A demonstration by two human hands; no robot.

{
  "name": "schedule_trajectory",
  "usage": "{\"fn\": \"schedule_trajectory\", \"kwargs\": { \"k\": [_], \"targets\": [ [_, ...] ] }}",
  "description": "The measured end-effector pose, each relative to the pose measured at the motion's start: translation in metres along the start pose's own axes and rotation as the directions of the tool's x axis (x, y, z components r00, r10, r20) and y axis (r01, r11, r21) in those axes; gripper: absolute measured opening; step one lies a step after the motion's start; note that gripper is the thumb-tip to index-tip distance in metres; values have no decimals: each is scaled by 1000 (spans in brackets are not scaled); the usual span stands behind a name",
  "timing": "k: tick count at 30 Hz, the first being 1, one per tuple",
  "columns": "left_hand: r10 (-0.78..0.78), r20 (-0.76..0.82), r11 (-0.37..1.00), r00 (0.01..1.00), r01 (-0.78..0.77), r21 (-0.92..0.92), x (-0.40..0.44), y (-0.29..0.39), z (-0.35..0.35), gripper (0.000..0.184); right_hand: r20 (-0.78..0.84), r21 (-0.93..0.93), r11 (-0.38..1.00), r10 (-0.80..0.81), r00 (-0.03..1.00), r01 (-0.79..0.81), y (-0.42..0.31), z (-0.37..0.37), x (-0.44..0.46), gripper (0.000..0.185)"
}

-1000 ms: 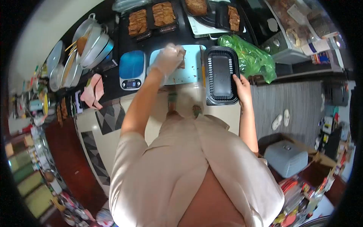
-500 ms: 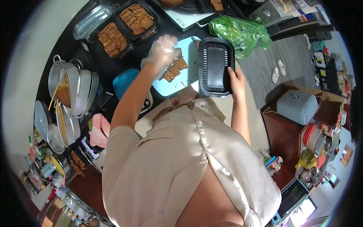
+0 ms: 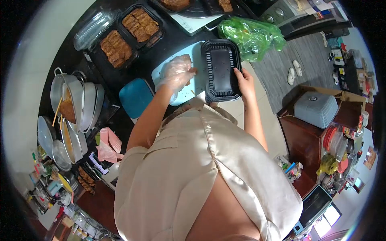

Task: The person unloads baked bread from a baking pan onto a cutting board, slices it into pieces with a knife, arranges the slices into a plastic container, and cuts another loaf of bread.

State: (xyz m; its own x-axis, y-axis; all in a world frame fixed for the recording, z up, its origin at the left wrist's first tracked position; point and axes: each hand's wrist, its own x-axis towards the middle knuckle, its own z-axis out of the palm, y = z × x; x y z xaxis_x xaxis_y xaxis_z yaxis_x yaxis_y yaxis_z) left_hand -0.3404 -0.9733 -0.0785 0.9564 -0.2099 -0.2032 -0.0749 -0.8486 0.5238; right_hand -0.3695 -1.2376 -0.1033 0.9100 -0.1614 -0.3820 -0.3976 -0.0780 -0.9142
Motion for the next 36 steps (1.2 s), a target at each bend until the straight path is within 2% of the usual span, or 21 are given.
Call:
{"fn": "schedule_trajectory", "kwargs": {
  "k": [2,4,5,6,8,10,12,14,15,18,19,23,25,28,30,33,34,36],
  "targets": [
    [-3,-40,1000,999,4,15,-6,4,-10,24,7,34,999,3,1000,-3,-2,2,2,28],
    [-39,-120,945,992,-2,-326,-9,4,-22,29,10,69,998,6,1000,-7,-4,5,3,30],
    [-87,-172,905,981,6,-426,-8,6,-24,25,26,41,999,4,1000,-5,-6,7,2,33],
    [-74,-284,931,956,-36,-364,-7,18,-32,22,45,11,1000,2,999,-3,-9,10,0,36],
    [201,-397,937,896,-295,-190,-4,33,-37,22,84,6,1000,25,996,-26,-11,19,-3,38],
    [354,-379,918,855,-395,-34,1,52,-32,26,166,62,995,65,984,-76,-11,27,-4,38],
    [466,-329,880,821,-467,82,19,50,-9,34,149,81,995,41,988,-53,-9,36,-6,39],
    [489,-326,866,809,-495,72,22,49,4,38,105,124,992,-8,994,-5,-7,40,-7,40],
    [431,-246,886,868,-459,-67,19,49,3,42,81,149,989,-3,997,-9,-6,40,-7,40],
    [376,-282,908,883,-411,-79,10,47,-1,43,109,160,987,-35,993,17,0,37,-5,39],
    [349,-242,916,905,-384,-114,9,48,-2,43,109,163,987,-28,994,10,2,38,-7,39],
    [323,-283,925,903,-364,-109,25,48,7,40,68,84,994,-70,995,64,-6,45,-11,36],
    [358,-360,913,861,-404,-58,33,49,4,37,64,59,994,-94,994,90,-7,46,-13,35],
    [329,-330,919,885,-381,-105,41,49,-1,38,48,119,990,-85,995,79,-4,48,-12,35],
    [343,-369,907,864,-407,-110,35,56,-12,35,49,158,986,-64,997,55,-14,45,-12,35],
    [216,-510,939,832,-321,-126,18,56,-42,25,20,187,981,-49,999,44,-16,31,-7,36],
    [92,-524,931,847,-259,-257,11,52,-52,21,14,164,986,-45,999,42,-18,23,-5,37],
    [-69,-467,944,882,-93,-317,8,27,-53,21,-38,158,987,-15,999,21,-14,7,2,36]
  ]
}}
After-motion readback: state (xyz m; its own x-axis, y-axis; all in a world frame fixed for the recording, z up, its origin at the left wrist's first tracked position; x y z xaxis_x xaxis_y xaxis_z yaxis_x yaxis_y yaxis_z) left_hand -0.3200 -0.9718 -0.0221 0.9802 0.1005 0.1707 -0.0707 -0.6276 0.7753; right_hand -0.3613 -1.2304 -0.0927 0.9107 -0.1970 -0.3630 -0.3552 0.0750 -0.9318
